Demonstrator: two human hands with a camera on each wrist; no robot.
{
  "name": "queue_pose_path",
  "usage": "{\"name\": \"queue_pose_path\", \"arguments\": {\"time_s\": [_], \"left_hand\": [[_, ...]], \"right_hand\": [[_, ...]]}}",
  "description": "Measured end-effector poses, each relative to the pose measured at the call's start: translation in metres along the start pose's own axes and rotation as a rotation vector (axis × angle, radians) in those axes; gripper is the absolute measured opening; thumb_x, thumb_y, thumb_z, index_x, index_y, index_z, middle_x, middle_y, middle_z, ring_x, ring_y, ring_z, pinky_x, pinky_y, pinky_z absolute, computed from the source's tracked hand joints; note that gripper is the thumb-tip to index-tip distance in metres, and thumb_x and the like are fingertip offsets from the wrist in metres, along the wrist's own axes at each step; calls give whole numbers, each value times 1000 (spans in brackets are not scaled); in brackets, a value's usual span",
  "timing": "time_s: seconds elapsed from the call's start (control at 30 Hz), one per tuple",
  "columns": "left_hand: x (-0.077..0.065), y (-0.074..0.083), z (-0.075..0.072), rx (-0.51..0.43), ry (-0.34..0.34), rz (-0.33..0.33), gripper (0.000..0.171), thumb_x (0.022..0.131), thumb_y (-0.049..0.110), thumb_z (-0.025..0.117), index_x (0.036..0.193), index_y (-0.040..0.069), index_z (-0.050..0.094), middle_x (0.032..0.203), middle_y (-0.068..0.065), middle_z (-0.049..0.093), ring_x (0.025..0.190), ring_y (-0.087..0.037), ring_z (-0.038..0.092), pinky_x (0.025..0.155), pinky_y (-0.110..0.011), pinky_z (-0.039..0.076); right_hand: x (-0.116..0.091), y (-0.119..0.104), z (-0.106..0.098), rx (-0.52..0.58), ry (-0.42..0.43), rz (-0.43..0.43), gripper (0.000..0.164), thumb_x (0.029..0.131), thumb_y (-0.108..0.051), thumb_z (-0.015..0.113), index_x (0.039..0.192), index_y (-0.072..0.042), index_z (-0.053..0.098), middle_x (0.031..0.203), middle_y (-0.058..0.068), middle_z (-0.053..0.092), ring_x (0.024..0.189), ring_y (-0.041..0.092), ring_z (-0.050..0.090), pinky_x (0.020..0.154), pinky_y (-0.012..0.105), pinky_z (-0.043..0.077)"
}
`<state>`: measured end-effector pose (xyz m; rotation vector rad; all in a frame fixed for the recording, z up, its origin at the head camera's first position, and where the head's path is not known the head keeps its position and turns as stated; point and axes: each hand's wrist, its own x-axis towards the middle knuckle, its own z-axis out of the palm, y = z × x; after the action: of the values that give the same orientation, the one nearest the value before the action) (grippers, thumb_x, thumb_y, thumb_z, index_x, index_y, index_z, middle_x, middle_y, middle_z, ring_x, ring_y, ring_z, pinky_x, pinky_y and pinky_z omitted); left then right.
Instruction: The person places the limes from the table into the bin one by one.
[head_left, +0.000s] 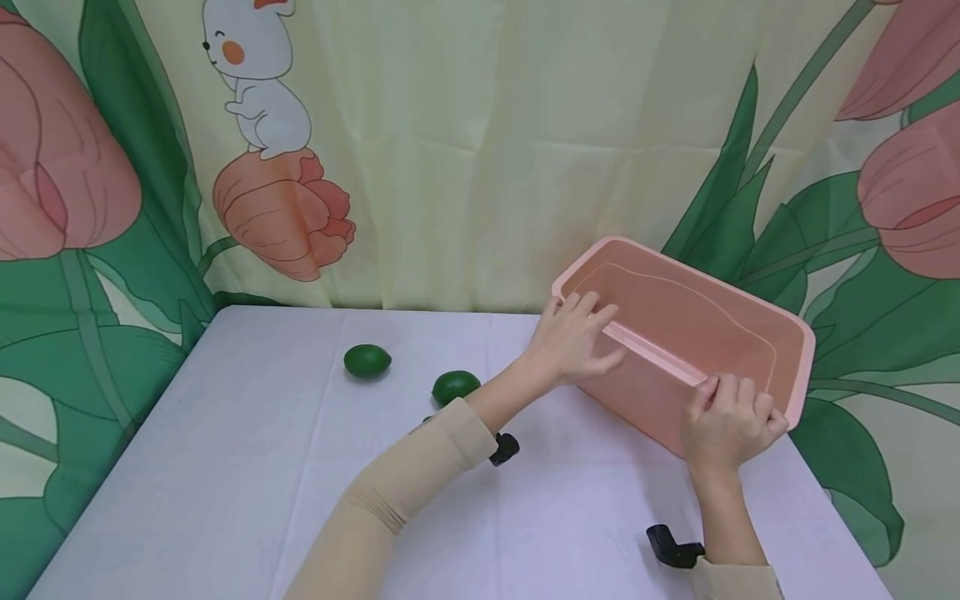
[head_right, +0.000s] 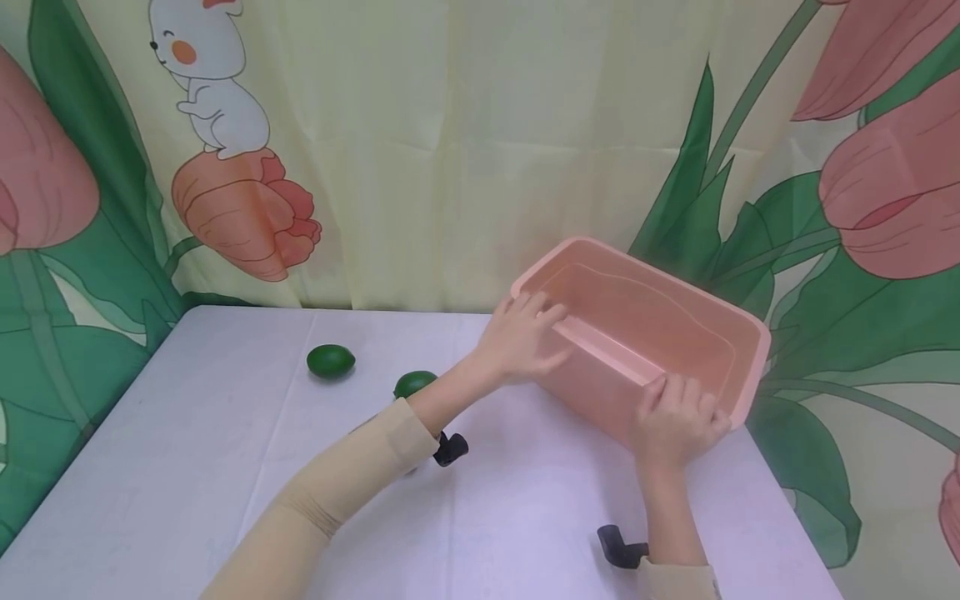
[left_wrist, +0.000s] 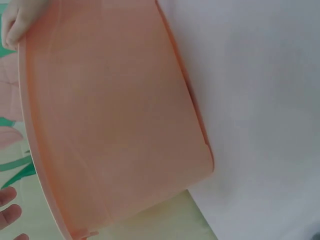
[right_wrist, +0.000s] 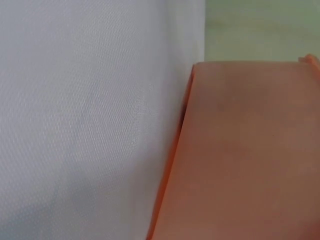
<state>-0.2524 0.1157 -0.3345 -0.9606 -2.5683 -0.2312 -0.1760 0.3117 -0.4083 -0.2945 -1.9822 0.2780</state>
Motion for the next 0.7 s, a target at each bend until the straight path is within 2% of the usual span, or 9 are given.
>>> {"name": "queue_pose_path", "arguments": {"time_s": [0.07,0.27,0.43,0.53,0.7], "left_hand": [[-5,0,-1,-3,-2,0,54,83,57,45,128,28,48,118,5,47,102,-12,44,90,-34,30],[-19,-1,-2,12,11,-2,50,83,57,44,124,29,49,113,6,46,104,-12,44,97,-37,26],[-31,-3,-1,21,16,-8,50,82,57,45,124,29,48,110,7,46,104,-13,42,93,-36,29],[-38,-5,-1,12,17,-17,54,81,57,46,127,29,46,116,6,46,106,-14,42,92,-37,29],[-51,-9,0,5,23,-42,52,81,56,46,124,28,48,122,3,45,109,-16,43,93,-39,28]], "right_hand": [[0,0,0,3,0,0,38,92,-24,37,80,8,52,79,26,52,77,42,42,78,54,23],[0,1,1,2,-4,-2,38,92,-25,37,81,8,52,80,26,52,77,42,42,78,54,23],[0,0,0,7,-5,1,38,92,-25,37,81,8,52,80,26,51,78,42,42,79,54,23],[0,0,-1,12,-5,6,37,92,-24,38,80,8,52,79,26,51,78,42,43,79,54,23],[0,0,-1,11,-6,9,38,92,-25,37,81,8,52,80,26,52,78,42,42,79,54,23]]}}
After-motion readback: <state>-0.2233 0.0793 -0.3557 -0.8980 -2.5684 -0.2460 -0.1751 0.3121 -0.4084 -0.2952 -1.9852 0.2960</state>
